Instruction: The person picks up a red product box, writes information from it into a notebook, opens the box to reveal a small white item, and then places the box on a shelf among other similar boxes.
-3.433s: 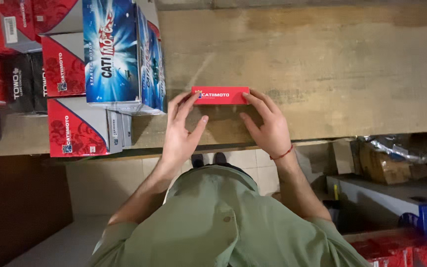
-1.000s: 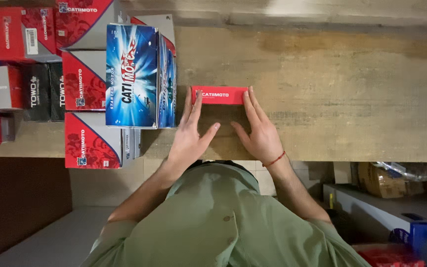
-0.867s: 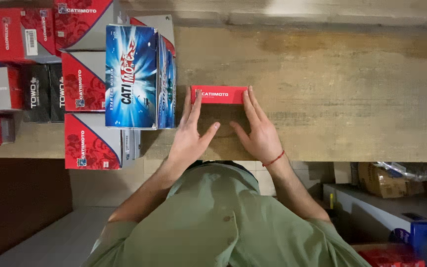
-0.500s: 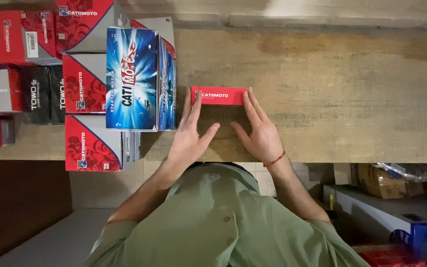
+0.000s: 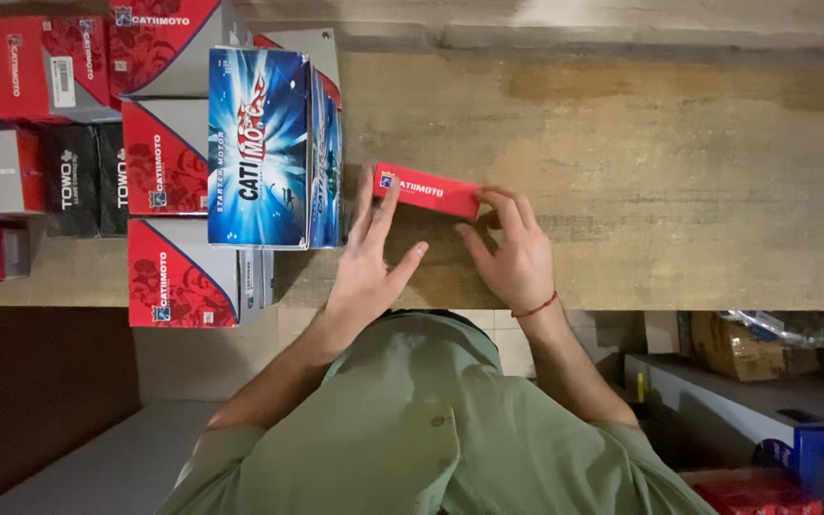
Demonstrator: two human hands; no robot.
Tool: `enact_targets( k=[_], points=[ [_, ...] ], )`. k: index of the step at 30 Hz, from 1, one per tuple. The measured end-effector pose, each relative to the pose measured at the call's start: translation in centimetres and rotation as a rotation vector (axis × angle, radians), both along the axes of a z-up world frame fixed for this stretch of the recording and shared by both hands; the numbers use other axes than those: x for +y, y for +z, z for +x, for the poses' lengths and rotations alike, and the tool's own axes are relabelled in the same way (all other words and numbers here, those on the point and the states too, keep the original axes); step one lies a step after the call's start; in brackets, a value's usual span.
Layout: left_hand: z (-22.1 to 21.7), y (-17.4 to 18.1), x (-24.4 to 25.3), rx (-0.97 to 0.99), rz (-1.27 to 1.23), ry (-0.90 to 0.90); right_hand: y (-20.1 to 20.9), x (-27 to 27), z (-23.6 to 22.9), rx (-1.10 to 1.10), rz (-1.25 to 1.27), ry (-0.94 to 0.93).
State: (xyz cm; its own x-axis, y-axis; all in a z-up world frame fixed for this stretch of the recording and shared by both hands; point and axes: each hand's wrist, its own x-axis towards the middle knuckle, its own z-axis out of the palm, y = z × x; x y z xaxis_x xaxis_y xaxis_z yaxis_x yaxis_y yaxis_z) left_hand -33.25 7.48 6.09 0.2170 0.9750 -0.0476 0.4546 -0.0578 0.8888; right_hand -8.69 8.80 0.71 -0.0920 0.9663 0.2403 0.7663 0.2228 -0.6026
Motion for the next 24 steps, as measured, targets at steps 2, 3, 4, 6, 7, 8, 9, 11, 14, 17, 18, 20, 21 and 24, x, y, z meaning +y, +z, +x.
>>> enact_targets(
  k=[2,3,4,6,7,8,9,11,14,17,18,20,21,24],
  points=[
    [-0.1,-0.4,0.2,-0.004,-0.007,0.001,-0.9,0.0,0.5,-0.009,0.032,0.016],
    [-0.1,-0.5,0.3,-0.007,-0.011,0.002,-1.4,0.1,0.8,-0.018,0.066,0.031],
    [-0.3,-1.0,0.3,-0.008,-0.012,0.004,-1.1,0.1,0.5,-0.018,0.065,0.033],
    [-0.5,-1.8,0.3,-0.004,0.08,-0.01,-0.5,0.3,0.0,0.04,0.046,0.114],
    [-0.6,-2.0,0.2,-0.004,0.08,-0.01,0.8,0.1,-0.4,0.04,0.046,0.114],
    [-0.7,-2.2,0.1,-0.02,0.089,-0.012,2.1,0.0,-0.9,0.053,0.02,0.188],
    [-0.8,-2.4,0.1,-0.037,0.099,-0.014,3.4,-0.2,-1.3,0.066,-0.006,0.262],
    [-0.7,-3.3,-0.1,-0.041,0.149,-0.023,2.1,-0.4,-1.1,0.045,0.032,0.282],
    [-0.6,-1.9,-0.1,-0.057,0.178,-0.045,1.2,-0.4,-1.6,0.029,0.094,0.28],
    [-0.8,-2.9,-0.4,-0.081,0.21,-0.067,-1.0,-0.7,-2.4,0.011,0.127,0.21],
    [-0.9,-3.8,-0.5,-0.09,0.269,-0.075,-2.0,-0.7,-2.7,-0.012,0.142,0.165],
    [-1.2,-4.2,-0.5,-0.1,0.302,-0.084,-0.8,-0.8,-3.0,0.017,0.119,0.217],
    [-1.4,-4.5,-0.6,-0.111,0.334,-0.095,-0.1,-0.8,-3.2,0.045,0.095,0.268],
    [-1.5,-4.8,-0.8,-0.114,0.424,-0.105,1.1,-0.9,-3.9,-0.006,0.065,0.313]
  ],
)
